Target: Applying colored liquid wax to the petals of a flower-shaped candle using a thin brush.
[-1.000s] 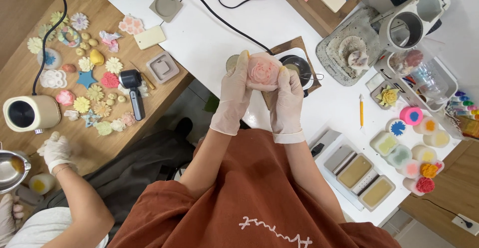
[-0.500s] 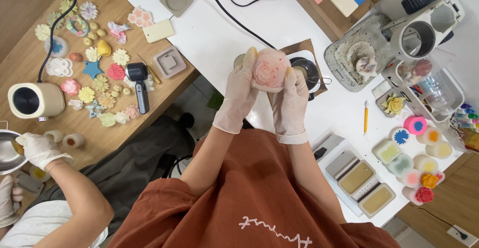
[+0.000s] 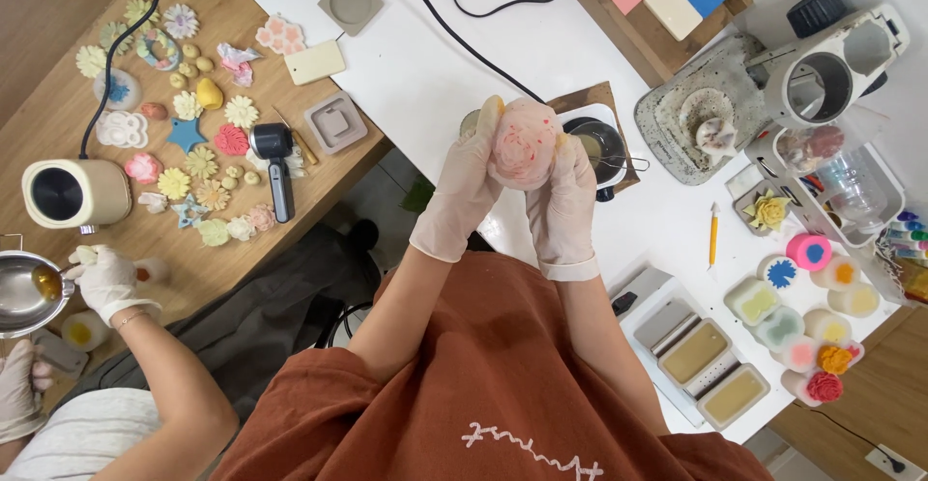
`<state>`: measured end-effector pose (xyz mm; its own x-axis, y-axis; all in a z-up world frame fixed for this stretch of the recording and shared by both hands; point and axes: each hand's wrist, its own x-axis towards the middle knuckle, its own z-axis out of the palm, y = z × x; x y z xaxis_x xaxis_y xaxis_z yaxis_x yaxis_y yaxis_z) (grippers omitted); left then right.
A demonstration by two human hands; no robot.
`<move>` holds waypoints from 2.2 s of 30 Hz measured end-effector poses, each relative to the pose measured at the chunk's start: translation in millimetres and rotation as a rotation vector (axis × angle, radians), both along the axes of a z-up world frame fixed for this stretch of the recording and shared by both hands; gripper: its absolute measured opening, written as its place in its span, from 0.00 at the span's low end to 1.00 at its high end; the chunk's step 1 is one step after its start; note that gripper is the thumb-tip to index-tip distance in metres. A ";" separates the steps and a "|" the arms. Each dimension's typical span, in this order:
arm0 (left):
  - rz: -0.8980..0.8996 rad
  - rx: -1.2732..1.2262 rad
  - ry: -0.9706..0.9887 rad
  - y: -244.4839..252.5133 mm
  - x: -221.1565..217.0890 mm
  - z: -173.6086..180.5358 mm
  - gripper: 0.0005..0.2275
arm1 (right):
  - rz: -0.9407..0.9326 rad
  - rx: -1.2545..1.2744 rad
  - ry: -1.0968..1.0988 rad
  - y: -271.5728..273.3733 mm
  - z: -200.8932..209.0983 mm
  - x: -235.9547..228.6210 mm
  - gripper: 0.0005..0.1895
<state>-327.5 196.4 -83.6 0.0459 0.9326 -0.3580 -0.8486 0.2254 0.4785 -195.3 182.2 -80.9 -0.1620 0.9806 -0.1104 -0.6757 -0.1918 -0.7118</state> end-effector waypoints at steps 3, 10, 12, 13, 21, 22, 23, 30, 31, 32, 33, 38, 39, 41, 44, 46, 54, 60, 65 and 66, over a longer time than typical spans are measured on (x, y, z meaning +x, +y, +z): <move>-0.035 0.016 -0.020 0.9 -2.7 -0.4 0.16 | 0.003 -0.004 -0.004 0.5 1.5 -1.0 0.16; -0.155 0.078 -0.036 5.2 -6.0 -10.6 0.21 | 0.047 0.034 0.039 4.0 -6.7 5.8 0.16; -0.212 0.103 -0.067 5.7 -6.3 -6.5 0.22 | 0.064 0.019 0.043 4.5 -5.7 7.9 0.17; -0.212 0.103 -0.067 5.6 -5.8 -5.4 0.22 | 0.064 0.019 0.042 5.4 -0.5 7.5 0.17; -0.325 0.021 -0.322 3.4 4.5 -12.9 0.20 | 0.128 0.177 -0.169 8.6 30.5 7.8 0.27; -0.324 0.021 -0.322 3.2 6.3 -22.0 0.20 | 0.129 0.177 -0.169 7.9 13.1 13.4 0.27; -0.305 -0.039 -0.556 3.5 8.2 -30.9 0.19 | 0.137 0.172 -0.156 7.8 -4.1 19.1 0.24; -0.229 -0.204 -1.458 6.4 19.5 -120.2 0.18 | 0.147 0.149 -0.127 6.6 3.1 10.7 0.18; -0.228 -0.202 -1.458 7.3 21.3 -123.9 0.18 | 0.148 0.150 -0.127 6.1 -1.7 12.2 0.18; -0.284 -0.041 -1.097 8.3 23.1 -127.6 0.18 | 0.140 0.140 -0.133 5.8 -6.5 13.8 0.18; -0.329 0.110 -0.732 9.0 26.1 -131.4 0.19 | 0.130 0.129 -0.141 5.0 -11.2 16.3 0.18; -0.321 0.056 -0.955 5.3 33.9 -110.2 0.17 | 0.140 0.156 -0.177 5.6 -3.4 17.9 0.17; -0.315 0.040 -1.026 4.8 33.7 -105.1 0.16 | 0.146 0.172 -0.183 6.2 -2.3 17.4 0.16; -0.300 -0.035 -1.104 5.1 30.9 -96.1 0.16 | 0.163 0.187 -0.200 6.3 8.7 14.0 0.16; -0.285 -0.203 -1.266 2.7 29.0 -92.8 0.15 | 0.204 0.223 -0.231 8.2 16.1 12.8 0.16; -0.275 -0.291 -1.352 -1.3 28.2 -97.7 0.14 | 0.238 0.243 -0.243 10.4 14.8 13.4 0.16; -0.123 -0.370 -0.925 4.7 32.6 -88.1 0.14 | 0.161 0.186 -0.264 22.7 -19.9 17.8 0.15; -0.201 -0.242 -0.175 -1.9 2.7 -112.8 0.21 | 0.175 0.140 -0.234 49.6 -40.4 7.3 0.11; -0.207 -0.242 0.117 -15.4 -24.3 -106.7 0.28 | 0.163 0.087 -0.339 71.2 -78.5 2.1 0.09; -0.185 -0.251 0.255 -18.6 -28.7 -106.7 0.29 | 0.155 0.072 -0.416 73.7 -74.3 -2.7 0.08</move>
